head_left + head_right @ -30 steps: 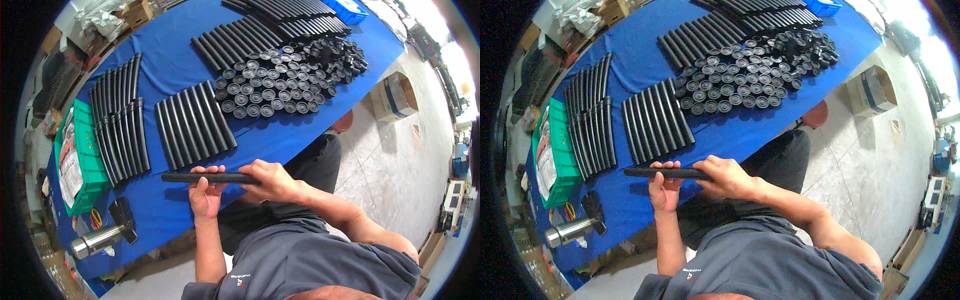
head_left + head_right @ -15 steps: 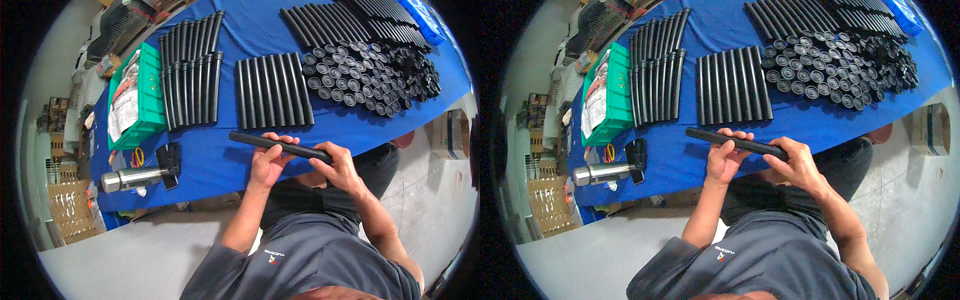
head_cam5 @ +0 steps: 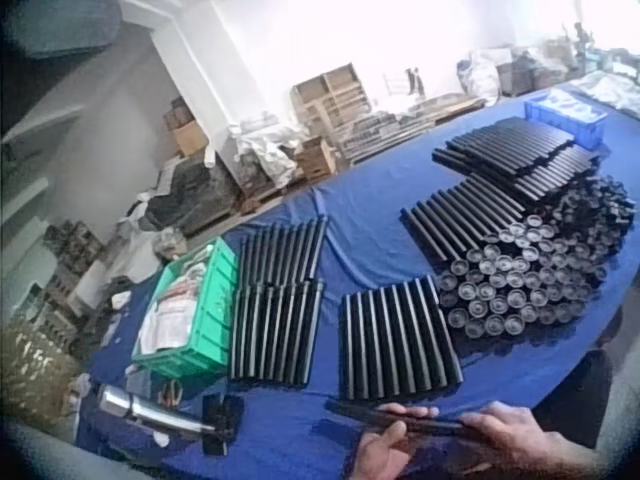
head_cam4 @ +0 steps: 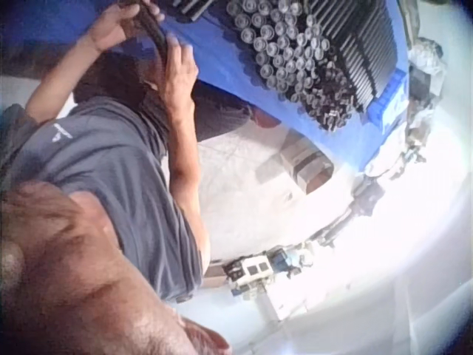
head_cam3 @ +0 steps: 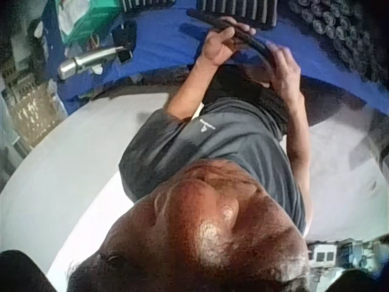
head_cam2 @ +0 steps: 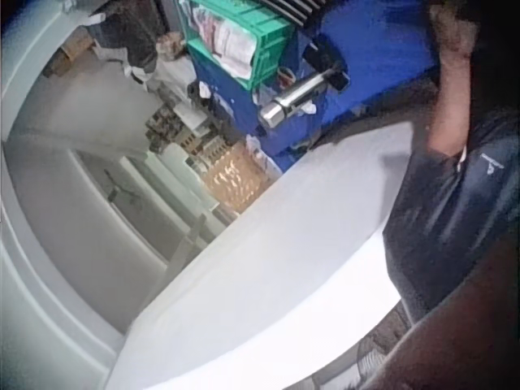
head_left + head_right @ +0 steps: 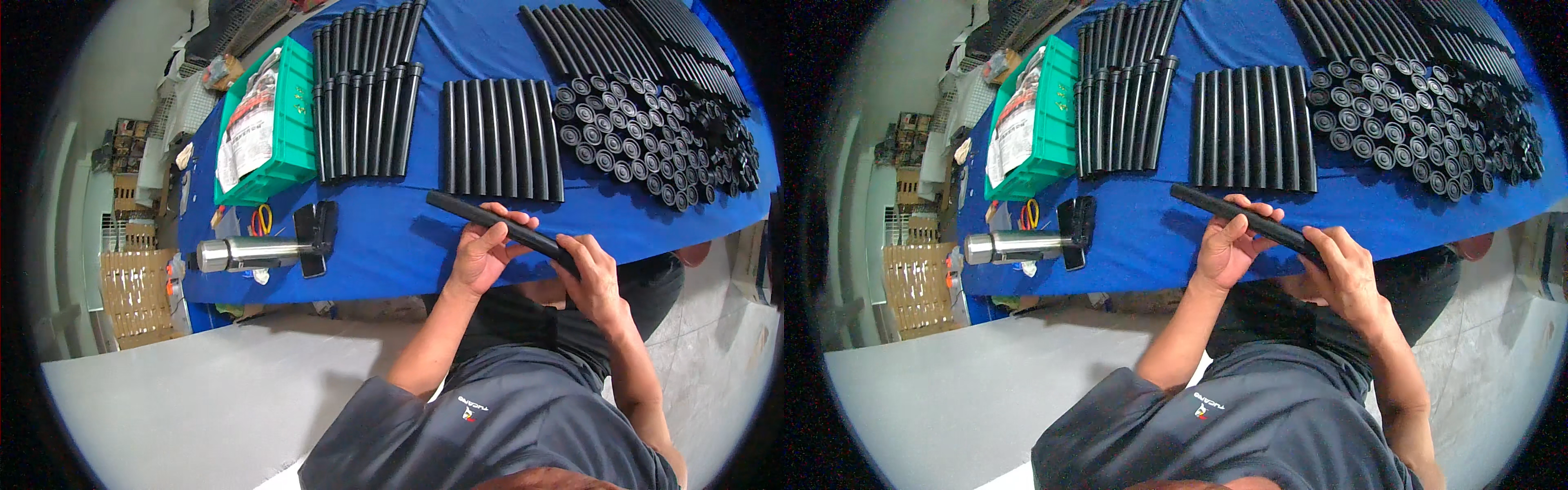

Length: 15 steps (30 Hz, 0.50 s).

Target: Assembling plastic caps onto black tubes at a factory workstation.

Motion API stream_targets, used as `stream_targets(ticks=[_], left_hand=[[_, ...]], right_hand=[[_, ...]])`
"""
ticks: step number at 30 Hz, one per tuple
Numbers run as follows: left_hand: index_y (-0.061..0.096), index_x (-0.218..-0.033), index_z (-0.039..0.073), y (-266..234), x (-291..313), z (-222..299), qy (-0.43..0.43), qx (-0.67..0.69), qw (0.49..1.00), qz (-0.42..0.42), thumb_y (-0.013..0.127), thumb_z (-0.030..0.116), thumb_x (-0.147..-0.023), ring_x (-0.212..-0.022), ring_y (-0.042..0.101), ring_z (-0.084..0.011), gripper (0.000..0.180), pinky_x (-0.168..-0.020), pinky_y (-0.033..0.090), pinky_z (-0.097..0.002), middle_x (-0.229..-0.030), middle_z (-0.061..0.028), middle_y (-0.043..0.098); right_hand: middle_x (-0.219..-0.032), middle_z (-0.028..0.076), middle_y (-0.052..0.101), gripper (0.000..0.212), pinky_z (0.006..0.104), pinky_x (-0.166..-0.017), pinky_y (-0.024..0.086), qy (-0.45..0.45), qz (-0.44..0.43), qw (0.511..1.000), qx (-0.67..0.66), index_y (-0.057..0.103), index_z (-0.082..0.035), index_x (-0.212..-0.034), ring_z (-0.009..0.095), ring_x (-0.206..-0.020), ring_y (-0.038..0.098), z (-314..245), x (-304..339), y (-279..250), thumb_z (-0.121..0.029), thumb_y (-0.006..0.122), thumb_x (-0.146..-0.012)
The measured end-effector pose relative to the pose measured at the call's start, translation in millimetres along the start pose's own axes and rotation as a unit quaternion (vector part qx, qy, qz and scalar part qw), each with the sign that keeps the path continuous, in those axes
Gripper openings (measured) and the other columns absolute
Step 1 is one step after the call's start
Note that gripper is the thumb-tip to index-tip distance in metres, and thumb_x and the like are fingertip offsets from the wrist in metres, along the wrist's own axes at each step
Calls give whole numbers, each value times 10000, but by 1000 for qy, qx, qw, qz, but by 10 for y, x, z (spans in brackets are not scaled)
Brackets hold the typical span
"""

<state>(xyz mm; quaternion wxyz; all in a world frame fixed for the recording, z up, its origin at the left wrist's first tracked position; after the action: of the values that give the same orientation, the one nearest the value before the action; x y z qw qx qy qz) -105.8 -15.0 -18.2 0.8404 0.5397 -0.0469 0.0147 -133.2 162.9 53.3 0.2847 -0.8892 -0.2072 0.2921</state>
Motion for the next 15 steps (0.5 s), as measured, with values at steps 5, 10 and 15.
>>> stream_targets(ticks=[5,10,15], left_hand=[[579,-1181,101,-4,5,-20,4,-16,1000,-20,664,81,-918,-1214,579,-374,277,-935,564,-550,-1182,-185,649],[588,-1177,102,-3,-5,-22,-2,-12,1000,-5,676,82,-910,-1218,577,-370,283,-945,557,-552,-1188,-184,647],[577,-1172,94,31,2,-14,-7,-21,999,-23,670,78,-911,-1224,573,-370,277,-948,552,-561,-1193,-186,644]], right_hand=[[-930,157,622,506,343,-655,505,409,-173,831,-334,597,14,-1160,250,-798,632,295,220,224,-155,813,-735],[-972,165,612,489,341,-675,517,61,-34,996,-47,595,0,-1161,300,-820,632,47,14,29,-129,807,-739],[-1024,171,612,483,363,-729,526,440,-182,807,-350,587,-9,-1178,328,-869,637,321,200,171,-90,794,-750]])
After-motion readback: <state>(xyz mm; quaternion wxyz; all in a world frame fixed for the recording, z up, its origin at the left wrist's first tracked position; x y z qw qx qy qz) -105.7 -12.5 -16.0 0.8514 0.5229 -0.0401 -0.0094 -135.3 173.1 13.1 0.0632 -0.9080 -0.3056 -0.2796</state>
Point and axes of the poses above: each hand's wrist, its own x-axis away from the middle knuckle, its own y-axis out of the palm, z = x × y, the point moved 6 cm from there along -x, towards the middle knuckle
